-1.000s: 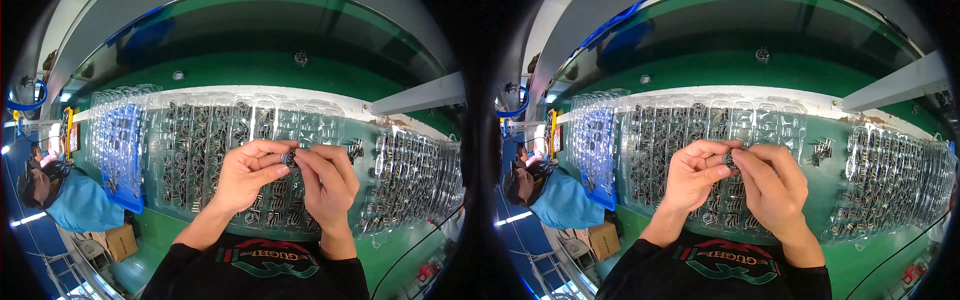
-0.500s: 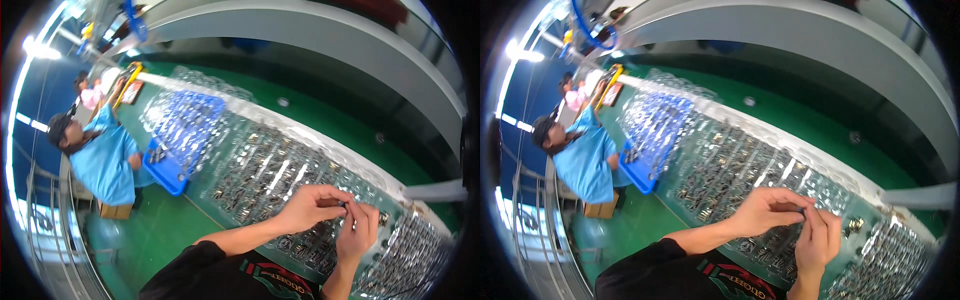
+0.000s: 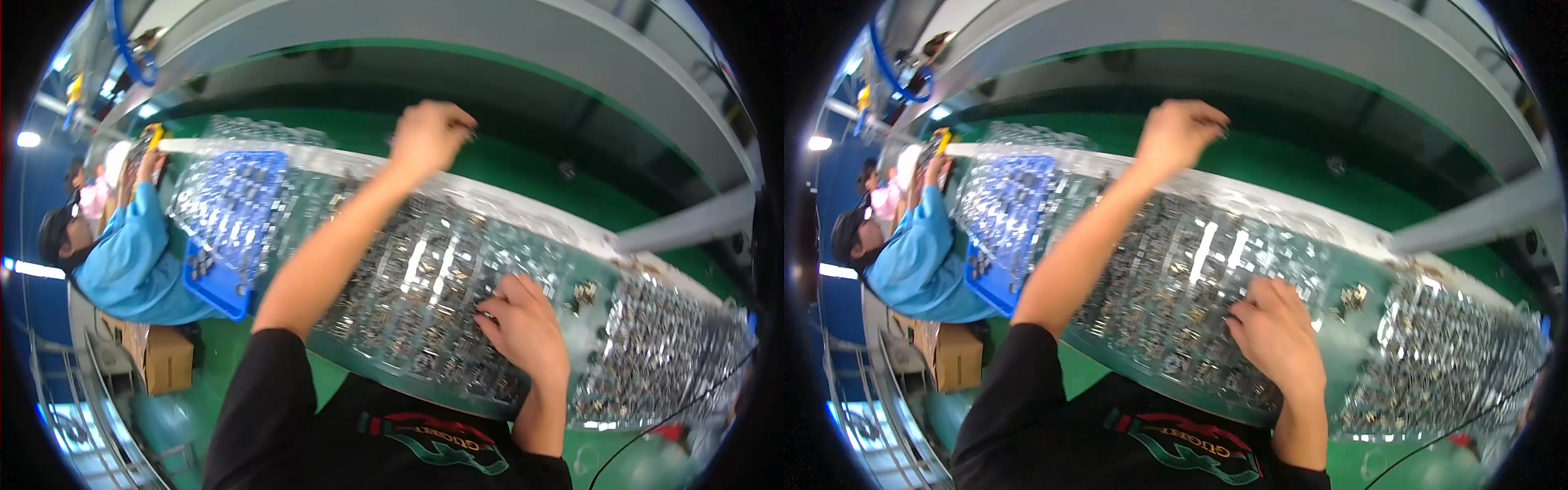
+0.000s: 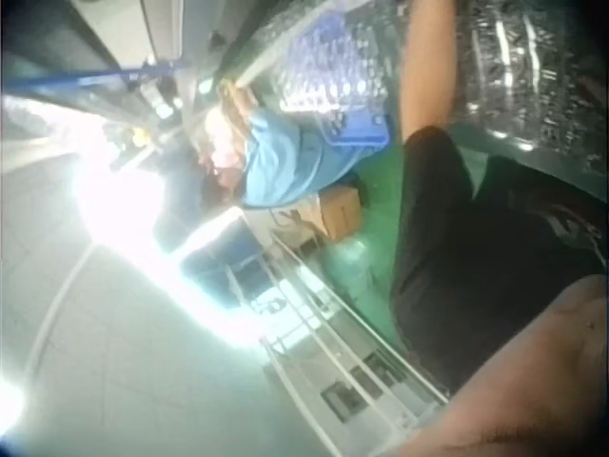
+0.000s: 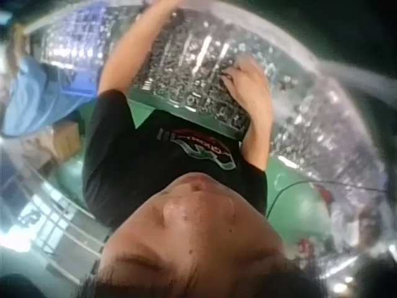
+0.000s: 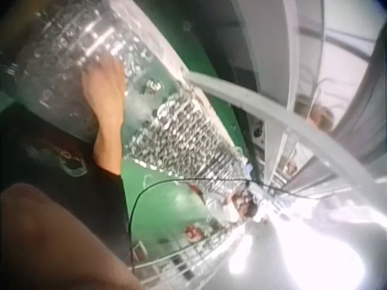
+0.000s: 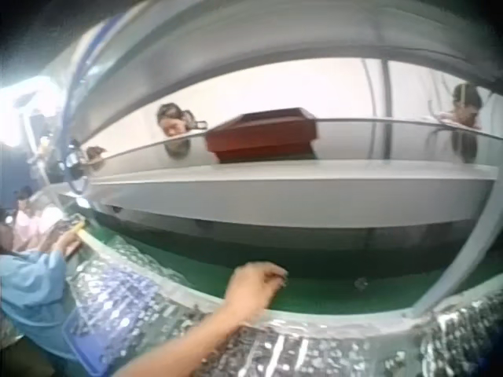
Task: The person assembles electronic components by picking parts from plastic trays, fitting the pieces together by hand, and placing the assembled parts onto the conveyor belt.
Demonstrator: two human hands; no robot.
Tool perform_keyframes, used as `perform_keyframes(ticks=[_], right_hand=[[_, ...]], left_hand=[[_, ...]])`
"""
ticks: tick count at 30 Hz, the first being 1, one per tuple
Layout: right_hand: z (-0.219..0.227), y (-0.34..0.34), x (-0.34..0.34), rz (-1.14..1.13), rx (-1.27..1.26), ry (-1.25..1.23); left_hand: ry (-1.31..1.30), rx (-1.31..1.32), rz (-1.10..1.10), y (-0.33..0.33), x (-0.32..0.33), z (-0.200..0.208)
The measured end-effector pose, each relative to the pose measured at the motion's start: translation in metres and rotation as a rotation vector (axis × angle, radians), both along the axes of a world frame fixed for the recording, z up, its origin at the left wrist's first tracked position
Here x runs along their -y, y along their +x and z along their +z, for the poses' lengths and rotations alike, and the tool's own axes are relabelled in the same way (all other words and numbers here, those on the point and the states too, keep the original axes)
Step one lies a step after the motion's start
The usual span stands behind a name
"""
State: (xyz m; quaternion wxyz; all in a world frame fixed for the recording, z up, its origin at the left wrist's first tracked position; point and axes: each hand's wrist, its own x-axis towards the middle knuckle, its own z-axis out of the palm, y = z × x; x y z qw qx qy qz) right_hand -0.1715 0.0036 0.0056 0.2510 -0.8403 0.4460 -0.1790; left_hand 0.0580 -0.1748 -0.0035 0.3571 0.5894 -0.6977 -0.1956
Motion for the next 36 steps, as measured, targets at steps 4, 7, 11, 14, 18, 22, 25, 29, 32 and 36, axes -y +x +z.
perform_keyframes(ticks=[4,7,11,14,18,22,25,29,32,36], right_hand=[[-0.010,-0.011,0.006,0.073,0.041,-0.060],[-0.007,-0.012,0.007,0.034,0.115,-0.070],[-0.007,-0.017,0.005,-0.062,0.319,0.090],[-0.002,-0.023,0.003,-0.141,0.472,0.264],[0.003,-0.021,0.008,-0.074,0.701,0.285],[0.002,-0.018,0.009,-0.092,0.821,0.237],[-0.004,-0.019,0.011,-0.225,0.935,0.336],[0.001,-0.014,0.009,-0.269,0.897,0.299],[-0.001,-0.006,0.007,-0.226,0.889,0.242],[0.002,-0.005,0.003,-0.247,0.900,0.172]], left_hand=[[0.014,0.240,0.119,0.007,0.082,-0.027],[0.140,0.298,0.130,0.015,0.109,-0.034],[0.181,0.273,0.131,0.026,0.096,-0.033],[0.163,0.403,0.179,0.040,0.060,-0.012],[0.255,0.484,-0.109,0.054,0.024,-0.022],[0.187,0.290,-0.044,0.055,0.012,-0.026],[0.203,0.211,0.007,0.023,-0.021,-0.007],[0.346,-0.287,0.005,0.003,-0.079,0.024],[0.267,-0.432,-0.047,-0.007,-0.104,0.041],[0.617,-0.863,-0.104,-0.023,-0.136,0.046]])
